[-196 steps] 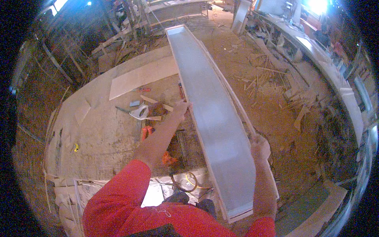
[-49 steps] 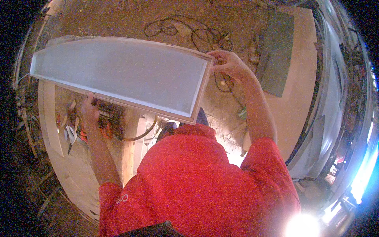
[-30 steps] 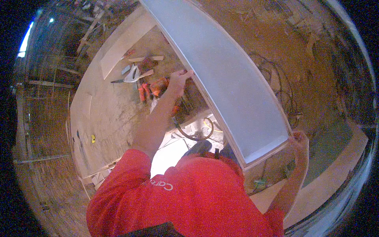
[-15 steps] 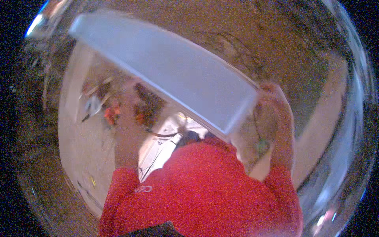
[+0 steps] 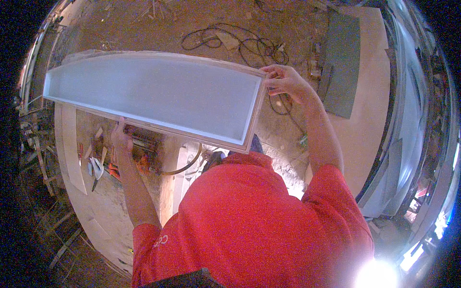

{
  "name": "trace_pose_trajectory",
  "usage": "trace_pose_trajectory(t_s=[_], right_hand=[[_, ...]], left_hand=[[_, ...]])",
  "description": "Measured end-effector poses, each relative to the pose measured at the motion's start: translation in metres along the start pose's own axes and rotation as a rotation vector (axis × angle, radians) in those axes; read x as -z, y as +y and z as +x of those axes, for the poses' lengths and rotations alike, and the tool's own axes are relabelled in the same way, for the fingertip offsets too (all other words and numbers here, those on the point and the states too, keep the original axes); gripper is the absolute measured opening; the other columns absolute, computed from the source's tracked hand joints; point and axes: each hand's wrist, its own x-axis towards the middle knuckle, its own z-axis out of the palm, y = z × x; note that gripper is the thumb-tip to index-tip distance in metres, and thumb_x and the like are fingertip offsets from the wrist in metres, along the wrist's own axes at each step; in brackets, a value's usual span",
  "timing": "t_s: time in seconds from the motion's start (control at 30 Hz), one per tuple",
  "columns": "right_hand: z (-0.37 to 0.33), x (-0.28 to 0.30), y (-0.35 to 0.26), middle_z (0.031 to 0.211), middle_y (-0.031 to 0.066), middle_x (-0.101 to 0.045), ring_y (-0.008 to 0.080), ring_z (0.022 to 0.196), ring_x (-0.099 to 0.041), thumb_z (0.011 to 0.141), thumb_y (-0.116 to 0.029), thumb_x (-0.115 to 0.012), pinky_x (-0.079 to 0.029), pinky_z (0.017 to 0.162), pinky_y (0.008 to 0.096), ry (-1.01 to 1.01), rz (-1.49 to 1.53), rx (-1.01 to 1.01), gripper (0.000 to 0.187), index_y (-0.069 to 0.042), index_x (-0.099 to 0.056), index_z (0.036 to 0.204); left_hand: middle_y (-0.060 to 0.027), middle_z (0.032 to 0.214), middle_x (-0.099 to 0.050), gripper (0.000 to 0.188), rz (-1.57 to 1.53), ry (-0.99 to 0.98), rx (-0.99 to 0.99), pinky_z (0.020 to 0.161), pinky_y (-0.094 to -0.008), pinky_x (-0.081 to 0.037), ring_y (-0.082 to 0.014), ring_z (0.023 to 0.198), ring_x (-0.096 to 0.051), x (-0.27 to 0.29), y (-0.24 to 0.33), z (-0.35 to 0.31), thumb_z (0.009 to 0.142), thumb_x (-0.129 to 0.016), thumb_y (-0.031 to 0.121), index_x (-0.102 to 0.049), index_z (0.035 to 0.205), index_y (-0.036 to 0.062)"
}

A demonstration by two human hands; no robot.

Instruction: The person assembles a rectangular wooden frame on a workbench using a pneumatic nail gun. They position thin wooden strips, secure them with nails, and then place a white panel into the completed frame.

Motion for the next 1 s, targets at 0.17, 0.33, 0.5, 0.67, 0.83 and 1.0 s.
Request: trace_pose_trajectory(t_s=[0.17,0.33,0.5,0.67,0.83,1.0], right_hand=[[0.005,0.0,0.006,0.113,0.0054,-0.069,0.0141,0.097,-0.07,0.088,-0.022,-0.083,-0.061,0.086,0.0312,0.008,-0.004,0.025,0.057,-0.005,-0.061,0.138],[0.002,0.0,0.004,0.111,0.005,-0.07,0.0134,0.094,-0.07,0.088,-0.021,-0.083,-0.061,0.085,0.0297,0.006,0.045,0.057,0.057,-0.003,-0.061,0.138],[0.005,0.007,0.004,0.109,0.0034,-0.07,0.0118,0.092,-0.068,0.087,-0.025,-0.085,-0.059,0.083,0.029,-0.009,0.011,0.048,0.061,-0.002,-0.061,0.138],[-0.007,-0.028,-0.019,0.111,0.0023,-0.07,0.0117,0.095,-0.065,0.08,-0.035,-0.086,-0.054,0.082,0.0293,-0.075,0.086,0.139,0.063,-0.003,-0.065,0.13],[0.033,0.006,0.016,0.095,-0.0022,-0.065,0.0104,0.09,-0.061,0.079,-0.02,-0.079,-0.049,0.079,0.0281,0.017,-0.157,0.197,0.033,-0.007,-0.066,0.106],[0.061,0.012,0.009,0.087,0.0001,-0.066,0.0121,0.079,-0.063,0.083,-0.017,-0.082,-0.051,0.072,0.0293,-0.028,-0.389,0.248,0.025,-0.009,-0.064,0.097]], left_hand=[[-0.0014,0.112,-0.066,0.021,0.121,-0.038,-0.084,0.083,-0.0357,-0.058,-0.0157,0.1,-0.065,0.01,-0.005,-0.001,0.101,-0.07,0.018,-0.065,0.119,0.0075],[-0.0005,0.107,-0.066,0.018,-0.039,0.016,0.008,0.083,-0.0354,-0.056,-0.0152,0.098,-0.065,-0.009,0.0,-0.008,0.101,-0.07,0.017,-0.066,0.116,0.0086],[-0.0018,0.103,-0.067,0.018,0.046,0.097,0.051,0.079,-0.0359,-0.055,-0.016,0.095,-0.064,-0.03,0.01,-0.022,0.1,-0.07,0.019,-0.066,0.114,0.0086],[-0.0045,0.089,-0.067,0.015,0.113,0.141,-0.077,0.076,-0.0345,-0.052,-0.0177,0.082,-0.062,-0.005,-0.008,-0.01,0.09,-0.076,0.017,-0.071,0.096,0.0042],[-0.0053,0.099,-0.072,0.021,-0.046,0.04,-0.055,0.083,-0.034,-0.054,-0.0171,0.087,-0.067,-0.029,0.002,-0.009,0.094,-0.071,0.014,-0.073,0.11,0.0005],[-0.0056,0.097,-0.072,0.018,-0.033,0.095,-0.129,0.078,-0.0336,-0.059,-0.0166,0.082,-0.069,-0.015,-0.029,0.004,0.099,-0.068,0.016,-0.073,0.107,0.0004]])
